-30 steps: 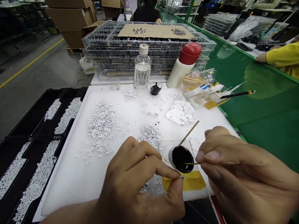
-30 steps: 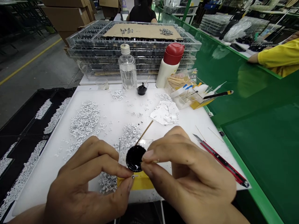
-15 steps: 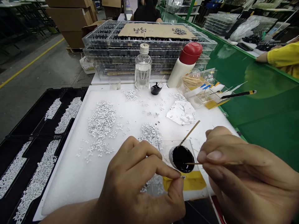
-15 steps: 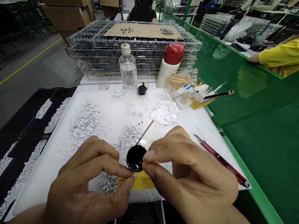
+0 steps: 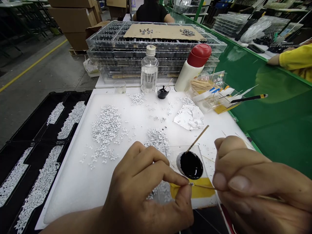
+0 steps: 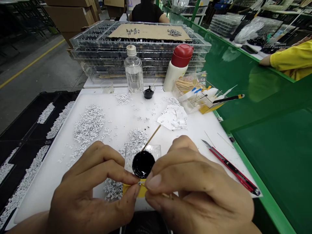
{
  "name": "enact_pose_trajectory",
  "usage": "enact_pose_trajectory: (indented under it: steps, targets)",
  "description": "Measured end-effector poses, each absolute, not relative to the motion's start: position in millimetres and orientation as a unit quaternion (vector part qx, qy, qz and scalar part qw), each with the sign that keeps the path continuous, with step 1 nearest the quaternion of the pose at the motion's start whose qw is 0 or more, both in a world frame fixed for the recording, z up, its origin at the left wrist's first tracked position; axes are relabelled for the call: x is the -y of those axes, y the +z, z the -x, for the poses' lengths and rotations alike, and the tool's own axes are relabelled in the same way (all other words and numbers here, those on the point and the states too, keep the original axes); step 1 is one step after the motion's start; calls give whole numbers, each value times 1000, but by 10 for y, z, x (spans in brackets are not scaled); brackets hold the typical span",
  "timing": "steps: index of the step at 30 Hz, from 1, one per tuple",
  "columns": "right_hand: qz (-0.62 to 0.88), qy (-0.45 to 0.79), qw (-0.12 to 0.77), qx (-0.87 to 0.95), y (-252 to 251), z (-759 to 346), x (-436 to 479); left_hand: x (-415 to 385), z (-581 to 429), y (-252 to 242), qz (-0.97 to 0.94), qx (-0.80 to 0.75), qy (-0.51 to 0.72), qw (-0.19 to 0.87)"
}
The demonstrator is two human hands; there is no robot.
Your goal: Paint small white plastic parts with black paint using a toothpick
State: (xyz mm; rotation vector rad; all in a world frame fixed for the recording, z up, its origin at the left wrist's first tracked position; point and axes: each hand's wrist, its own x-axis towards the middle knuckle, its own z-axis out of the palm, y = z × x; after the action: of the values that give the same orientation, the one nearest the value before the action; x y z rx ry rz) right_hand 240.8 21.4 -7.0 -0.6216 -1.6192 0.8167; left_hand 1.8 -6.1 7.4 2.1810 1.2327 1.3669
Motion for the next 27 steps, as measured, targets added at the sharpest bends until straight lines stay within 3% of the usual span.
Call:
enact_pose_trajectory:
  steps: [14,27]
  targets:
    - [231,287,528,765,-97,-2470,-269,75,-37,64,-760,-426,467,150]
    - [223,296,568,735,63,-2342,-303,63,-60,107,-755,-434,474,133]
